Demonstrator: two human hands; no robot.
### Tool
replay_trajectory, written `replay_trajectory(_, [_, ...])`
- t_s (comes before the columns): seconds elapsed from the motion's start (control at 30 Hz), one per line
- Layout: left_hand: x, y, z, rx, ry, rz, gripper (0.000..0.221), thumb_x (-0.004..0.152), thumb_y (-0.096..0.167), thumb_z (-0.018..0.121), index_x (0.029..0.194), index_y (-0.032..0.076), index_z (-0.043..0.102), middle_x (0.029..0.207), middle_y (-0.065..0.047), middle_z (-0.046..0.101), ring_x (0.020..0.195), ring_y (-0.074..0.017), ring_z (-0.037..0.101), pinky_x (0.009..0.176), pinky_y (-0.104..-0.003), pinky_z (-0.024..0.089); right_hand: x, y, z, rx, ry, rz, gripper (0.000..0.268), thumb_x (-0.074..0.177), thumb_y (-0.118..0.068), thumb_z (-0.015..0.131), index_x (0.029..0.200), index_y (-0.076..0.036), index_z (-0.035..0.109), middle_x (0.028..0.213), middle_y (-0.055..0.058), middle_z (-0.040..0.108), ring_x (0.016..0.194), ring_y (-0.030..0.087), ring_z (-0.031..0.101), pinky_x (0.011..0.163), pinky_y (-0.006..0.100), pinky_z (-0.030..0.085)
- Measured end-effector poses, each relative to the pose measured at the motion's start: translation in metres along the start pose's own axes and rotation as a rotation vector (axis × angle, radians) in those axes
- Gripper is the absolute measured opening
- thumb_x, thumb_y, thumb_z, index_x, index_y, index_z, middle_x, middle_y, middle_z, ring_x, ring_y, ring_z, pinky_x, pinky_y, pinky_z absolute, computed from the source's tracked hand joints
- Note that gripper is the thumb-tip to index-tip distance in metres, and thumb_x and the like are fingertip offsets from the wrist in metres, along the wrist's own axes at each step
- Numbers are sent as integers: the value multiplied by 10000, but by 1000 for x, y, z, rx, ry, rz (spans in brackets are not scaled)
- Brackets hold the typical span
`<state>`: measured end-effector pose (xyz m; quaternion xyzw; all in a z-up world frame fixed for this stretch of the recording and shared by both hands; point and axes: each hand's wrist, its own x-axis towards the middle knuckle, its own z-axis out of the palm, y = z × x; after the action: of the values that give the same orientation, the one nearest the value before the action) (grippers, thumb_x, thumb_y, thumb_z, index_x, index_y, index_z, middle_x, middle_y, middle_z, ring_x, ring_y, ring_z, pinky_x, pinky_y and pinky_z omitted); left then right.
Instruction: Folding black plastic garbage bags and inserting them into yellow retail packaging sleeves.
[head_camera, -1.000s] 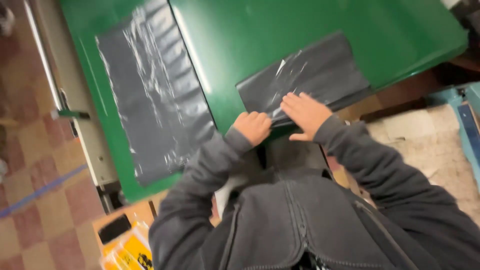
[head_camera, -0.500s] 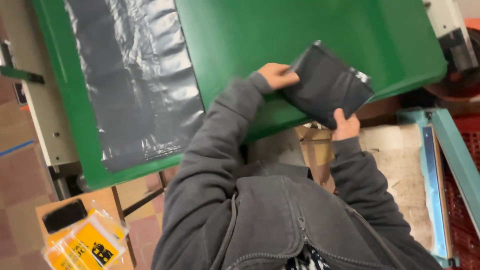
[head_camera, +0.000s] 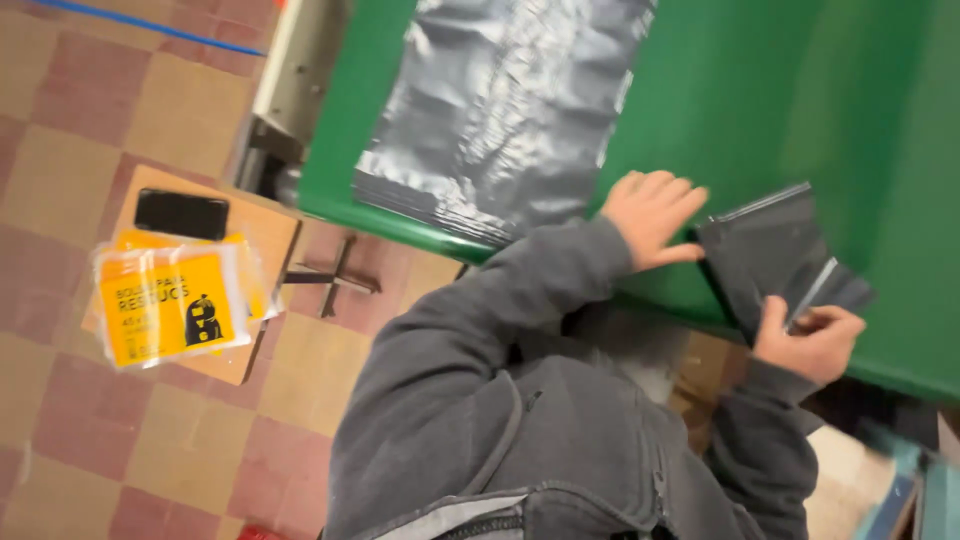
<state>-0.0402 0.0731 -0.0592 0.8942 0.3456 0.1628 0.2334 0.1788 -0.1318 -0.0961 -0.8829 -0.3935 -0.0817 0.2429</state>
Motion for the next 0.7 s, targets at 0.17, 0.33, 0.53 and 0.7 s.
replay_trajectory(0.17, [-106, -126, -51, 230, 11, -163, 1167, 653, 875, 653, 1516, 125, 422, 1619, -168, 299, 1504, -494, 94, 1089, -821, 109, -28, -125, 46, 1380, -753, -132, 727, 964, -417, 776, 1480, -70, 399, 1499, 111, 475, 1428, 257, 481, 1086, 489, 548])
replay_trajectory(0.33, [-147, -138, -66, 244, -33, -130, 1162, 641, 833, 691, 1546, 168, 395, 1633, -175, 276, 1509, -497, 116, 1101, -806, 132, -34, -174, 87, 1547, -1009, -154, 1049, 854, -536, 794, 1644, -80, 276, 1691, 89, 317, 1595, 269, 287, 1178, 515, 388])
replay_trajectory(0.53, [-159, -141, -47, 232, 108, -59, 983, 710, 727, 738, 1512, 229, 465, 1611, -171, 336, 1495, -488, 207, 1107, -789, 200, -31, -223, 65, 1084, -911, -475, 1145, 673, -297, 872, 1630, -100, 275, 1651, 119, 337, 1522, 326, 316, 1169, 502, 313])
replay_trajectory(0.7, [-153, -148, -33, 258, 256, -86, 674, 795, 526, 767, 1392, 268, 594, 1509, -98, 497, 1439, -415, 364, 1078, -745, 309, -26, -248, 90, 551, -467, -948, 907, 635, -108, 829, 1464, -76, 463, 1514, 175, 461, 1327, 392, 471, 1097, 469, 414])
